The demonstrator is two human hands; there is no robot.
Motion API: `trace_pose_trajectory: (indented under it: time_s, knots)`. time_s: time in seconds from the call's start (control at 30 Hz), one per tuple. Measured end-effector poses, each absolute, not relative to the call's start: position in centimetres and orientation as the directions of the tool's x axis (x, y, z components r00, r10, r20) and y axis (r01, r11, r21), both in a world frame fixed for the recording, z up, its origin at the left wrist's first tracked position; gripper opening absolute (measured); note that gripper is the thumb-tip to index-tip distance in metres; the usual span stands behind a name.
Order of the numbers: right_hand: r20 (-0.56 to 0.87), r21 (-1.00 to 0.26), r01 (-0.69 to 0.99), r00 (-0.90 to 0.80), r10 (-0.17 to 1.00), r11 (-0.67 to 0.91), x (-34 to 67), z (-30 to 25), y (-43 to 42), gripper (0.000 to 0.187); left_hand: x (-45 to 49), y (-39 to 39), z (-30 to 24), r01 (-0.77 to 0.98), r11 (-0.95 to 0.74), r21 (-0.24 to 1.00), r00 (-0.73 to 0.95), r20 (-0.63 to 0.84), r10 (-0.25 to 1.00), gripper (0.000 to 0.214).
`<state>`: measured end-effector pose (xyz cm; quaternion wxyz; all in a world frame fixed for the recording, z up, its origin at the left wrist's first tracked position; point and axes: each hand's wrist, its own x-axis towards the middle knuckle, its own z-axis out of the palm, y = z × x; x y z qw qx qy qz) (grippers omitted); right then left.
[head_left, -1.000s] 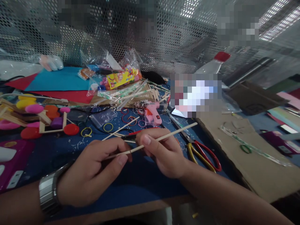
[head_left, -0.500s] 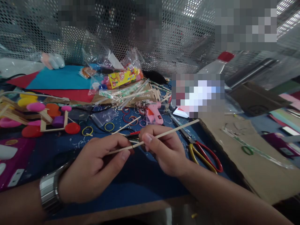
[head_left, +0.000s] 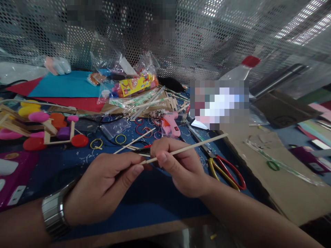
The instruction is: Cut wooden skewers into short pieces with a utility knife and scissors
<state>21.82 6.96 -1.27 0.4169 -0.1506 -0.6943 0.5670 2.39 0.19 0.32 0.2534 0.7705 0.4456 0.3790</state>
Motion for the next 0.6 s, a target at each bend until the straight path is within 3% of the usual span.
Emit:
trace_pose_trajectory:
  time_s: [0.23, 0.4, 0.6]
  knots:
    - [0.428, -0.904, -0.294, -0.604, 0.672, 0.312, 21.92, -1.42, 6.85, 0.029, 2.37, 0.03, 0.54, 0.458, -0.443, 0.771, 0.32, 0.322, 0.891, 0.027]
    - [0.376, -0.903, -0.395, -0.533, 0.758, 0.17, 21.67, -1.49, 6.94, 0.031, 2.24, -0.06, 0.45, 0.438, -0.387, 0.812, 0.272, 0.29, 0.918, 0.032]
    - [0.303, -0.882, -0.47, -0.56, 0.771, 0.005, 21.16, -1.56, 7.18, 0.028, 1.91, -0.06, -0.34, 0.372, -0.258, 0.892, 0.222, 0.184, 0.958, 0.039]
